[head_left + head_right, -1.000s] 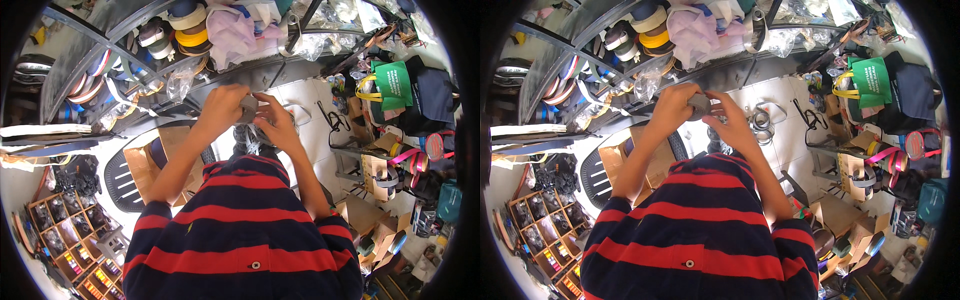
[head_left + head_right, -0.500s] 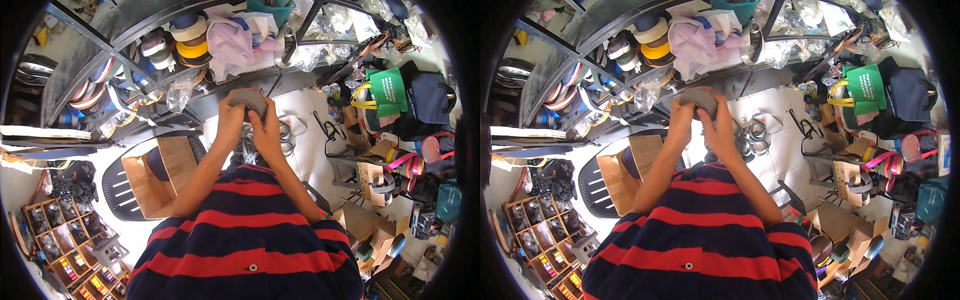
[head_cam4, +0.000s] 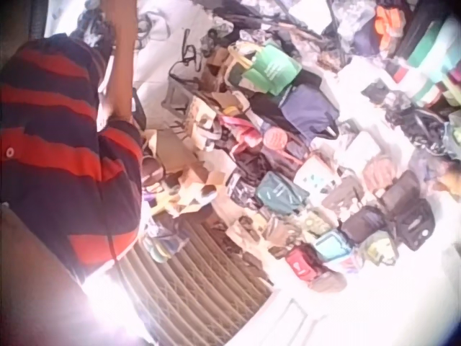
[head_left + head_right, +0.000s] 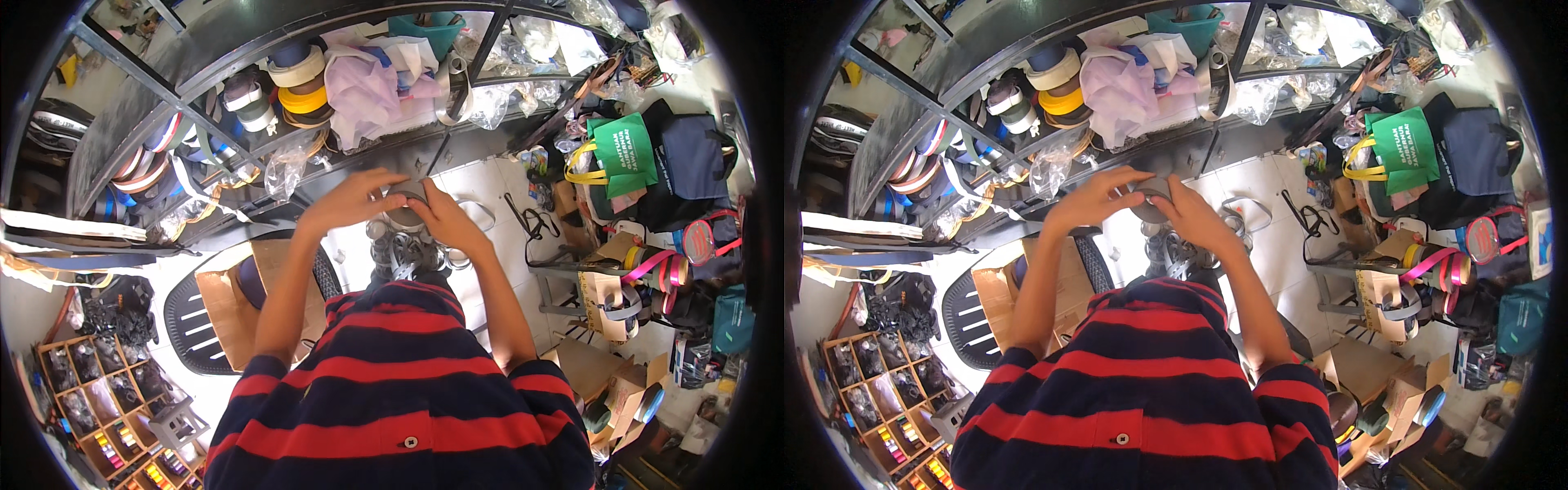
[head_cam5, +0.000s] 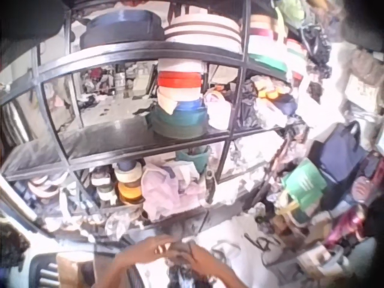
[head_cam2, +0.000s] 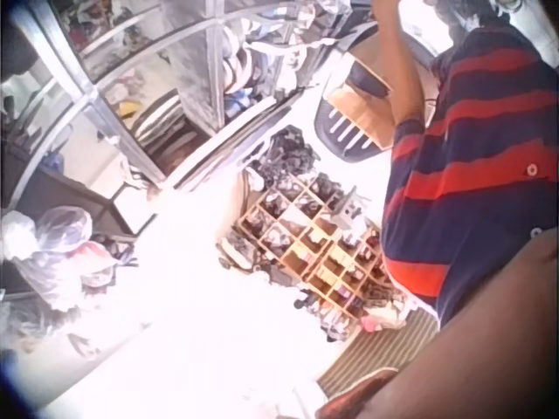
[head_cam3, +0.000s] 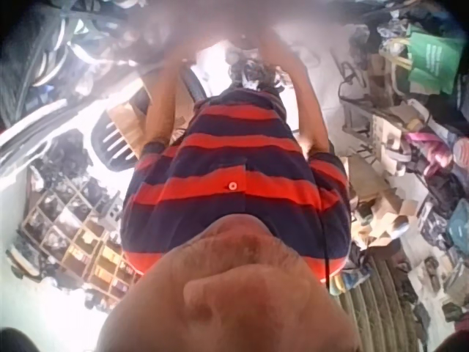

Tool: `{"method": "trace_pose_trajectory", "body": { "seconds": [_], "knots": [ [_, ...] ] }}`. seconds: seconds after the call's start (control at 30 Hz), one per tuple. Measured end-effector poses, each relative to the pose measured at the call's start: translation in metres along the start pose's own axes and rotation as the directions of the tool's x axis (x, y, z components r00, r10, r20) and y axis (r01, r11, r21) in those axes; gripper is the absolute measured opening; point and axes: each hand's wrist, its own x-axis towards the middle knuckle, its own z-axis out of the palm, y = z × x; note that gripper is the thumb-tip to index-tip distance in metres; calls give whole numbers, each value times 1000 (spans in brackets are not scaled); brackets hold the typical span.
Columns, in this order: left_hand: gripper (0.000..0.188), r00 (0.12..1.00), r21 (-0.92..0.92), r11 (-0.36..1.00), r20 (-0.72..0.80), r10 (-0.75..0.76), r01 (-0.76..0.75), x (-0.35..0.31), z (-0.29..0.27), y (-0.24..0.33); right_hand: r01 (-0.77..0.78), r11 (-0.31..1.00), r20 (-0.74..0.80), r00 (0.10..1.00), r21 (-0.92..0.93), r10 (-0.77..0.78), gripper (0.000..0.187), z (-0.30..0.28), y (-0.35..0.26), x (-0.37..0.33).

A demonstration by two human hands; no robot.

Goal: The person holds a large roll of grey textile strap and unwinds a length of it by hand, then winds that length into a smaller separate roll.

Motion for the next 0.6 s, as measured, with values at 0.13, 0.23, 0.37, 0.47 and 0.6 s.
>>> {"method": "trace_pose_trajectory", "body": {
  "seconds": [0.13, 0.23, 0.37, 0.47, 0.6],
  "knots": [
    [33, 972, -92, 987, 207, -110, 131, 16, -7, -3, 16, 998, 118, 993, 62, -23, 32, -26, -6, -2],
    [32, 958, -322, 915, 229, -174, 243, 21, 4, -5, -39, 977, 110, 994, 210, 16, 30, -37, -1, -2],
    [34, 990, -544, 827, 60, -128, 139, 26, 25, 2, -88, 870, -21, 994, 486, 112, 28, -36, 9, -12],
    [32, 980, -655, 734, 60, -187, 180, 33, 38, 3, -68, 810, -140, 973, 582, 182, 27, -41, 5, -22],
    [33, 975, -804, 588, -56, -213, 82, 44, 63, 15, -59, 735, -123, 974, 675, 191, 28, -64, 24, -31]
  ]
}}
